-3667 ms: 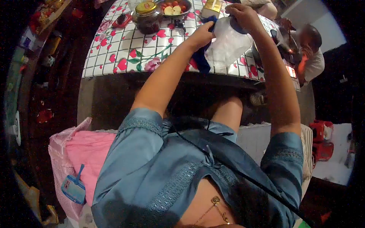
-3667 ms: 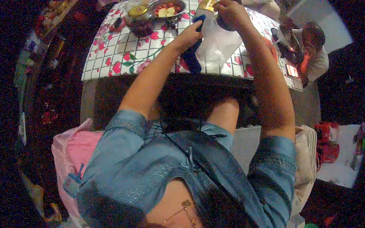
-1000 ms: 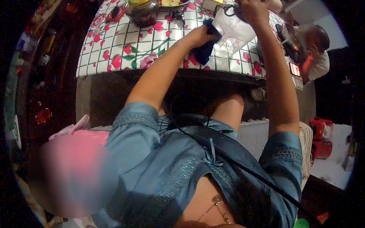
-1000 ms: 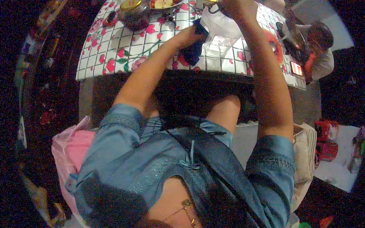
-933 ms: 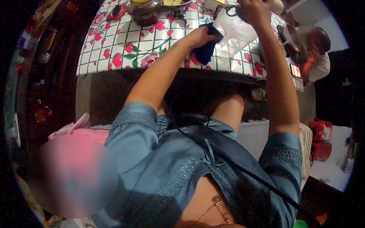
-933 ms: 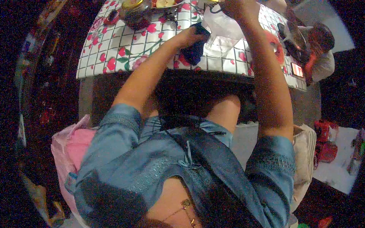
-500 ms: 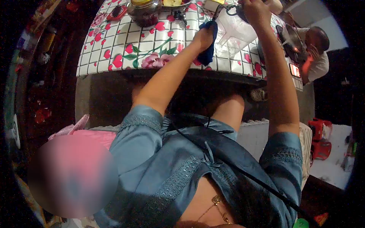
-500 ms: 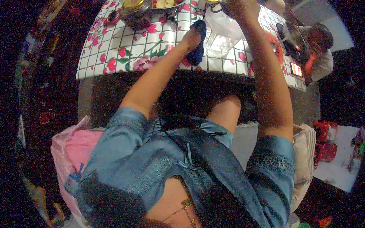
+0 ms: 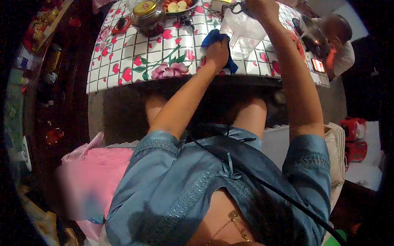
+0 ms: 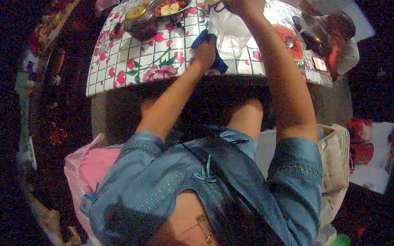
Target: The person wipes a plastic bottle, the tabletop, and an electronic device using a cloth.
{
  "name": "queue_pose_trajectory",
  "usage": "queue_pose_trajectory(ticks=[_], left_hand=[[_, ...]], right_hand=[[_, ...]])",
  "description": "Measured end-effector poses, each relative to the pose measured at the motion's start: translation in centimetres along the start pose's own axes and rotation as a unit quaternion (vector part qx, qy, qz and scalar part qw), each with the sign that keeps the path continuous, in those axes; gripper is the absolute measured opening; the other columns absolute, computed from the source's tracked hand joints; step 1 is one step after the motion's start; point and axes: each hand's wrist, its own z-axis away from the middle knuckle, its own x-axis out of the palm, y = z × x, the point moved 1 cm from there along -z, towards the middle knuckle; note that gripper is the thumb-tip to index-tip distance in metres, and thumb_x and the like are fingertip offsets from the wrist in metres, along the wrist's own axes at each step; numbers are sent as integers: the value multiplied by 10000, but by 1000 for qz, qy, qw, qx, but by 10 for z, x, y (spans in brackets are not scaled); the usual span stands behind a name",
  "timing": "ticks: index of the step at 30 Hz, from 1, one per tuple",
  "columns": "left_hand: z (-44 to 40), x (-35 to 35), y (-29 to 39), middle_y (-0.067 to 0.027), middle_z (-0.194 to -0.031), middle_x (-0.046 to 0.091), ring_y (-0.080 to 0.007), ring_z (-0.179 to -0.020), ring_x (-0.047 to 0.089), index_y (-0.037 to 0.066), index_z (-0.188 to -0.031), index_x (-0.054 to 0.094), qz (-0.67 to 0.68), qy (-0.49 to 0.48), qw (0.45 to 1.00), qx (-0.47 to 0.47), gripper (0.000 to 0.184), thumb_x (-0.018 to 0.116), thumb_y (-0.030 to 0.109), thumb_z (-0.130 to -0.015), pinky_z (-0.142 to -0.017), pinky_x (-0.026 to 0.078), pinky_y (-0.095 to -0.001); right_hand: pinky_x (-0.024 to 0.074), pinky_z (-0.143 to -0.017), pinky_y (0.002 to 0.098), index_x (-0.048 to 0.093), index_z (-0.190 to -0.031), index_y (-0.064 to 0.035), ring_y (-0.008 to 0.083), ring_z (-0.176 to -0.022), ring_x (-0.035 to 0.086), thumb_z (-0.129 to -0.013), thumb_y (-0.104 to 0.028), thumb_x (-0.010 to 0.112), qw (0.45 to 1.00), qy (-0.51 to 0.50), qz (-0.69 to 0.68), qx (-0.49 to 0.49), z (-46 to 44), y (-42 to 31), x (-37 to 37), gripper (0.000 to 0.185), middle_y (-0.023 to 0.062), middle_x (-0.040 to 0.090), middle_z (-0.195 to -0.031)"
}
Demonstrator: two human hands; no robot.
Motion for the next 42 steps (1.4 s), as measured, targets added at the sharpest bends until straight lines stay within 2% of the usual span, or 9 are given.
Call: queue_pose_trajectory(ticks=[8,14,18,20,22,30,36,40,42], left_hand=[[87,-29,39,-265,-814,642,-443,-788,622,6,-846,671,-187,-86,972,111,249,534,205,-907,-707,486,-523],[75,-106,85,-302,-811,609,-458,-804,603,-64,-874,622,38,-118,989,-77,281,577,211,-841,-707,461,-504],[82,-119,94,-285,-792,615,-444,-792,607,-42,-888,648,-157,12,979,126,269,590,216,-838,-727,468,-510],[81,-124,110,-263,-766,626,-427,-778,618,-34,-863,657,-102,13,989,109,259,589,215,-835,-721,477,-500],[77,-128,126,-243,-752,639,-424,-767,625,-33,-842,658,-27,-87,996,23,247,584,203,-832,-701,484,-484],[45,-153,166,-113,-742,688,-196,-684,663,-33,-875,682,109,-346,932,4,309,585,260,-893,-637,509,-314],[-51,-168,181,-245,-987,666,-402,-925,641,-42,-1015,677,-11,76,977,198,412,572,339,-899,-861,489,-435],[-107,-121,174,-265,-1051,640,-408,-1046,601,-57,-1092,641,-88,171,946,261,516,540,414,-907,-930,443,-460],[-124,-97,161,-261,-1072,632,-434,-1009,609,-20,-1094,650,-86,79,985,130,545,489,470,-916,-903,454,-484]], right_hand=[[491,-721,502,627,-869,-85,399,-808,633,-868,-258,502,1000,12,22,11,-3,3,10,214,184,664,-844],[460,-904,441,602,-1125,-12,365,-1030,574,-900,-266,547,892,-49,-445,66,-21,36,5,343,186,622,-1081],[447,-932,359,609,-1142,25,276,-1038,617,-946,-371,540,946,123,-300,-21,72,46,-41,447,191,657,-1094],[420,-981,357,530,-1259,13,278,-1133,568,-951,-357,545,914,-119,-359,144,137,38,-44,481,192,597,-1221],[403,-1010,370,450,-1357,-18,271,-1172,540,-951,-370,549,811,-181,-518,203,201,30,-18,546,184,563,-1266],[470,-891,293,480,-1344,-37,157,-992,595,-933,-208,581,731,-111,-648,186,249,27,-23,456,85,635,-1129],[486,-848,300,531,-1263,-12,166,-947,591,-886,-83,548,692,119,-654,281,190,24,-60,384,91,609,-1108],[427,-974,326,419,-1361,-13,210,-1037,573,-865,-67,552,728,93,-648,206,146,18,-72,516,155,572,-1173],[398,-1009,328,338,-1416,-10,233,-1107,548,-868,-63,536,808,142,-562,110,134,11,-60,585,181,535,-1240]])
